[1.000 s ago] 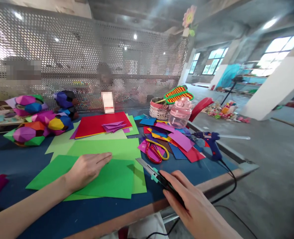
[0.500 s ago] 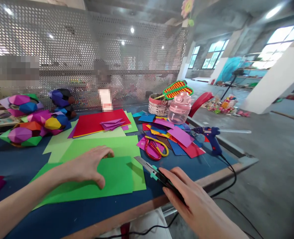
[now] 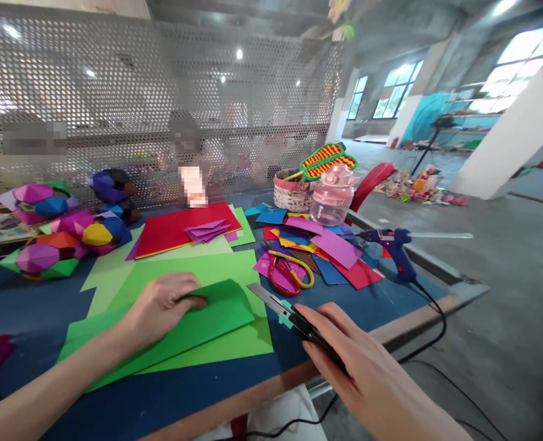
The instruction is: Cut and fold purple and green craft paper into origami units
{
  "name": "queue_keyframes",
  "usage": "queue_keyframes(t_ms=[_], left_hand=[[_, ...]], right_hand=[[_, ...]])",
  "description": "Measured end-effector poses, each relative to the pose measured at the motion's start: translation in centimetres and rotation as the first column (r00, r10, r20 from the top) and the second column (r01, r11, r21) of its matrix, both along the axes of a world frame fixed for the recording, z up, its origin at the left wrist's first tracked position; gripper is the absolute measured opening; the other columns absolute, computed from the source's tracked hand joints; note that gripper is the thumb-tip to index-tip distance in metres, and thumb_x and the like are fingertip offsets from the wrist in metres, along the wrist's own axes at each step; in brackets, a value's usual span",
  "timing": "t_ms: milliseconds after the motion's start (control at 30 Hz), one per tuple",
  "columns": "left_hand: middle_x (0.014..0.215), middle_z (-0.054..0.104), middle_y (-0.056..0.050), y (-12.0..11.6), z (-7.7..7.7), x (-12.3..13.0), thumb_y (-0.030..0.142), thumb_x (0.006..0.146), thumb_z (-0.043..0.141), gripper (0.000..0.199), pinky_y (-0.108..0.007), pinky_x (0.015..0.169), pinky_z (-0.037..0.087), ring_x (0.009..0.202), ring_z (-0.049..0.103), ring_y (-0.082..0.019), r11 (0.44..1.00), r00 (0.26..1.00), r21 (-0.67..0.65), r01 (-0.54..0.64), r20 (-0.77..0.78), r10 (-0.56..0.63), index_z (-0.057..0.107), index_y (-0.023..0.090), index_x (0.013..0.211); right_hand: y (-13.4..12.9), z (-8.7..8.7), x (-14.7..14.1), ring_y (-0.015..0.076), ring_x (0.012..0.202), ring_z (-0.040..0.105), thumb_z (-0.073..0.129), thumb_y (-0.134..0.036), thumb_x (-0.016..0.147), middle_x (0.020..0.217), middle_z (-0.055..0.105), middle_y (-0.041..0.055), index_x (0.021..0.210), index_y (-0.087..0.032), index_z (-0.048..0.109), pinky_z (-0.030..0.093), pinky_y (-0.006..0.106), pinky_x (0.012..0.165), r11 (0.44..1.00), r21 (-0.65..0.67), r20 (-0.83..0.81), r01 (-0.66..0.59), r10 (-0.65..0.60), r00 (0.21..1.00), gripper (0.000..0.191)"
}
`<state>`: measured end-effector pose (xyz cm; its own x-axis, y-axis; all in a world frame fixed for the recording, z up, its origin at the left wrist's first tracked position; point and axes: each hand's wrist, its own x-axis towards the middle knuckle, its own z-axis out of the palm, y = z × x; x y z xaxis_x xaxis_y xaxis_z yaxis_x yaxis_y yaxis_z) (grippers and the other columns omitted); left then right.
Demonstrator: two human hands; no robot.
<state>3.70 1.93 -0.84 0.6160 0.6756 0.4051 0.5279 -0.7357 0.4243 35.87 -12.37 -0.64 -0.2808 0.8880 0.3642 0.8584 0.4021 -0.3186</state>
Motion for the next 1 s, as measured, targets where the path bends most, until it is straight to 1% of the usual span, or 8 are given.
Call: queue_keyframes(t_ms=[133,300,433,533,667,800,900,1000], left_hand=[[0.084,0.068,-0.001,-0.5,-0.4,0.0,0.020,0.094,0.058,0.014,-0.026,0.072,0.046,0.079,0.064,-0.016,0.988,0.999,0.156,0.015,0.039,-0.021,0.064,0.021,0.081],[0.085,0.068,-0.001,-0.3,-0.8,-0.1,0.018,0.094,0.060,0.012,-0.026,0.073,0.049,0.080,0.065,-0.016,0.983,0.999,0.180,0.023,0.030,-0.029,0.064,0.020,0.083],[0.088,0.070,-0.002,-0.1,-1.2,-0.3,0.020,0.095,0.061,0.009,-0.027,0.076,0.050,0.084,0.067,-0.017,0.960,0.998,0.277,0.047,0.020,-0.055,0.064,0.020,0.087],[0.091,0.071,-0.003,0.1,-1.6,-0.5,0.019,0.096,0.060,0.007,-0.029,0.078,0.052,0.087,0.068,-0.018,0.938,0.998,0.342,0.059,0.016,-0.068,0.066,0.021,0.093],[0.092,0.073,-0.003,0.4,-2.2,-0.8,0.020,0.095,0.061,0.009,-0.031,0.081,0.054,0.089,0.069,-0.020,0.931,0.996,0.360,0.065,0.031,-0.082,0.068,0.022,0.101],[0.104,0.075,-0.004,0.3,-2.4,-0.9,0.026,0.097,0.060,0.027,-0.033,0.087,0.056,0.098,0.070,-0.021,0.940,1.000,0.341,0.029,-0.015,-0.025,0.065,0.026,0.124],[0.124,0.070,-0.006,0.2,-2.5,-0.8,0.035,0.097,0.061,0.048,-0.037,0.095,0.055,0.111,0.067,-0.024,0.949,0.997,0.314,0.003,-0.076,0.022,0.050,0.029,0.144],[0.141,0.061,-0.006,0.2,-2.5,-0.8,0.036,0.099,0.058,0.057,-0.042,0.106,0.049,0.127,0.059,-0.026,0.954,0.991,0.297,0.044,-0.133,-0.004,0.039,0.031,0.152]], right_hand=[[0.2,0.0,-0.2,0.0177,0.087,0.070,0.041,-0.027,0.102,0.111,0.063,0.0116,0.139,-0.019,0.050,0.061,0.028,0.073,0.999,0.038,0.015,-0.029,0.028,0.999,0.039],[0.3,-0.5,0.1,0.0183,0.086,0.069,0.039,-0.027,0.102,0.111,0.061,0.0115,0.141,-0.019,0.046,0.061,0.031,0.072,0.997,0.076,0.041,-0.027,0.024,0.999,0.040],[0.5,-0.8,0.5,0.0198,0.089,0.068,0.039,-0.026,0.103,0.113,0.059,0.0121,0.142,-0.020,0.045,0.061,0.034,0.074,0.997,0.077,0.067,-0.014,0.009,0.998,0.041],[0.8,-1.0,0.6,0.0215,0.091,0.068,0.040,-0.025,0.102,0.114,0.059,0.0128,0.142,-0.020,0.046,0.062,0.038,0.077,0.996,0.084,0.101,-0.021,0.012,0.995,0.041],[1.0,-0.9,0.6,0.0221,0.089,0.068,0.038,-0.024,0.101,0.114,0.060,0.0140,0.140,-0.018,0.049,0.062,0.039,0.075,0.992,0.111,0.142,-0.057,0.041,0.989,0.041],[1.0,-1.0,0.8,0.0223,0.089,0.068,0.039,-0.023,0.101,0.113,0.061,0.0146,0.140,-0.016,0.051,0.062,0.038,0.074,0.992,0.104,0.168,-0.067,0.049,0.985,0.042],[1.1,-1.1,1.0,0.0232,0.090,0.068,0.039,-0.022,0.100,0.113,0.061,0.0150,0.140,-0.015,0.052,0.062,0.039,0.075,0.994,0.091,0.191,-0.068,0.049,0.980,0.042],[1.3,-1.1,1.1,0.0243,0.091,0.067,0.040,-0.021,0.100,0.112,0.061,0.0149,0.139,-0.015,0.053,0.062,0.041,0.074,0.995,0.071,0.228,-0.069,0.051,0.972,0.042]])
